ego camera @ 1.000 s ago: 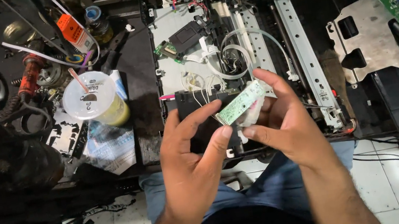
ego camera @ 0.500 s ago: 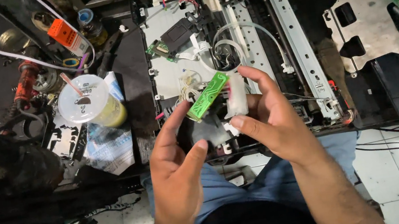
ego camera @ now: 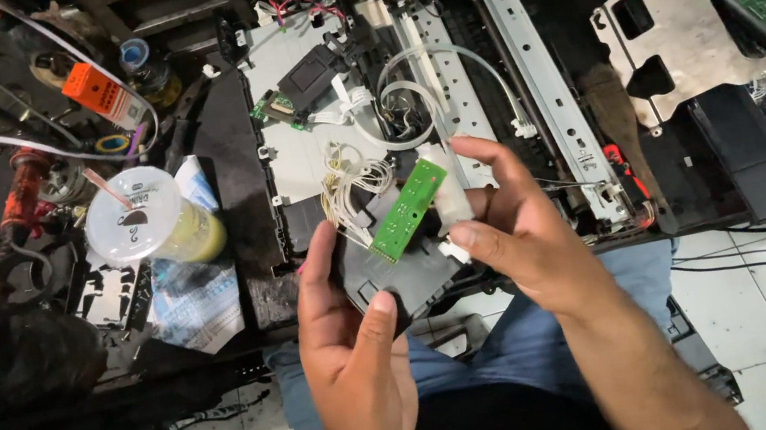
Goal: The person cleans a green circuit board with a brush, then sets it aside. They then pick up a small white plastic component with attached wires and a green circuit board, cleaning it with the brush as well.
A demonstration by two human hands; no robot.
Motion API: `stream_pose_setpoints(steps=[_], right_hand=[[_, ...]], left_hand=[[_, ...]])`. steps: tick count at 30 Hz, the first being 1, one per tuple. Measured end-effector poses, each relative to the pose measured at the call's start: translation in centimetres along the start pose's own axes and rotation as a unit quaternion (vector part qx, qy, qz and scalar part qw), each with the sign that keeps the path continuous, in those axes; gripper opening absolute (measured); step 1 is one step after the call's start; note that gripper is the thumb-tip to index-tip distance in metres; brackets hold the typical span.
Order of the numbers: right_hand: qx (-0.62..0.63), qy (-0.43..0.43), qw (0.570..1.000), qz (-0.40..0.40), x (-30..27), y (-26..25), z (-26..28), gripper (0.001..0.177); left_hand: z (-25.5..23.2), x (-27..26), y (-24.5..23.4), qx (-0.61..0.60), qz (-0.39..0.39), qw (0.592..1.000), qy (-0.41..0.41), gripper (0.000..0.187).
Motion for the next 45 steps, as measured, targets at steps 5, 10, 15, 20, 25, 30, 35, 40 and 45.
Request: stream_pose_setpoints(steps=[5, 10, 15, 20, 25, 30, 35, 40, 45], right_hand=[[-0.037, -0.001, 0.997, -0.062, -0.9, 0.0, 0.1, 0.051], [-0.307, 0.05, 0.941, -0.132, -1.6, 0.6, 2.3, 0.04], [-0.466, -0.047, 0.874, -0.129, -1.3, 2.7, 4.3, 0.031], [-0.478, -0.058, 0.866, -0.134, -1.7, 3.5, 3.6, 0.027], [-0.539, -0.114, 0.831, -0.069, -2.7, 5.1, 2.8, 0.095], [-0.553, -0.106, 0.826, -0.022, -2.5, 5.2, 2.2, 0.103], [-0.566, -0.11, 0.817, 0.019, -2.1, 5.1, 1.5, 0.095], [-0.566, -0.118, 0.816, 0.006, -2.2, 4.9, 1.2, 0.081], [-0.549, -0.119, 0.827, 0.013, -2.0, 4.4, 0.8, 0.079]], left_hand=[[1.2, -1.0, -0.7, -0.036, -0.04, 0.998, 0.011, 0.073], [2.1, -1.6, -1.2, -0.093, -0.034, 0.995, 0.017, 0.074], [2.7, -1.2, -2.0, -0.126, -0.014, 0.992, -0.025, 0.07], [3.0, -1.1, -3.2, -0.142, -0.016, 0.989, -0.029, 0.069], [3.5, -0.8, -4.7, -0.121, -0.096, 0.981, -0.117, 0.07], [3.3, -0.6, -4.8, -0.141, -0.08, 0.975, -0.152, 0.064], [2.9, -0.3, -4.7, -0.178, -0.049, 0.974, -0.13, 0.06], [3.2, -0.3, -4.8, -0.171, -0.026, 0.976, -0.13, 0.06], [2.1, -0.6, -4.2, -0.025, -0.01, 0.98, -0.196, 0.076]])
Point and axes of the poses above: each hand's wrist, its own x-axis towards the middle knuckle, its own y-axis out of the palm, z = x × y, the point moved 8 cm from there along x, towards the middle knuckle, and after that the axes turned 12 degrees about z, right-handed, at the moved point
